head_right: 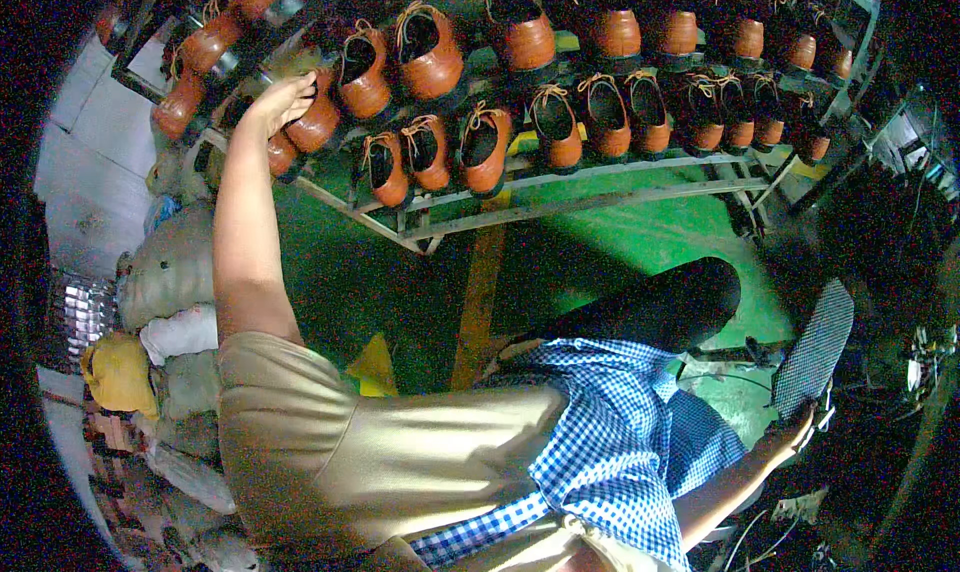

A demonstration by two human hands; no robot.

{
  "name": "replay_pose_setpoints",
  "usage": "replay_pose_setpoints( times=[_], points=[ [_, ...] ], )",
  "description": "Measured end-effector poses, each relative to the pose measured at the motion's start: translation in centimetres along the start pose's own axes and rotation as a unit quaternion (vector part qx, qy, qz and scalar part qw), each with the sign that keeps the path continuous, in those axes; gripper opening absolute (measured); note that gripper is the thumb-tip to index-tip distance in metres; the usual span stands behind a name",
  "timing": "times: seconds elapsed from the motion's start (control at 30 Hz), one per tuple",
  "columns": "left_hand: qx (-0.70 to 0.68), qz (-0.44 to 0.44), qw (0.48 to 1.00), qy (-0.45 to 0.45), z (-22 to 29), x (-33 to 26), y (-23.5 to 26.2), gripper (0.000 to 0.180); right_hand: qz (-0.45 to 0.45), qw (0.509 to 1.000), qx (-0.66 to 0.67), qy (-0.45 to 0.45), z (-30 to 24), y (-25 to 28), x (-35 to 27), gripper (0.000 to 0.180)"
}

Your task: Use a spray gun to apply a finish or adhesive to leather shoes at a manufacturing workstation.

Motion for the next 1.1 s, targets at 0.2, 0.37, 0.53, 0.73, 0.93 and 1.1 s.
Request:
replay_pose_setpoints(
  times=[0.2,0.37,0.53,0.73,0.93,1.1],
  points=[
    [0.158,0.139,0.954,-0.212,-0.8,-3.7,6.8,0.042,0.059,0.998,-0.027,-0.021,-6.0,-3.0,-4.4,0.046],
    [0.403,0.039,0.911,-0.083,-3.7,-7.9,3.4,0.052,0.029,0.997,-0.061,0.024,-5.8,-2.9,-4.5,0.049],
    [0.390,0.176,0.888,-0.169,-6.5,-10.1,5.7,0.045,-0.035,0.988,-0.105,0.106,-4.3,-2.7,-3.3,0.054],
    [0.515,0.258,0.777,-0.254,1.6,-16.9,0.2,0.029,-0.043,0.997,-0.018,0.064,5.6,1.5,3.0,0.048],
    [0.342,0.250,0.815,-0.394,10.9,-29.2,-4.6,0.025,-0.003,0.994,0.083,-0.069,8.6,2.4,2.4,0.050],
    [0.075,0.181,0.849,-0.490,12.2,-39.5,-8.9,0.029,0.004,0.994,0.063,-0.084,2.0,-1.8,-2.3,0.050]
  ],
)
Point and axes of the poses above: each hand's wrist, its own x-axis towards the middle knuckle, its own y-axis out of the back of the hand, z = x × y, the point moved 7 cm from there along x, towards the middle knuckle, and after that the axes turned 6 degrees about -x, right-handed, at the moved point
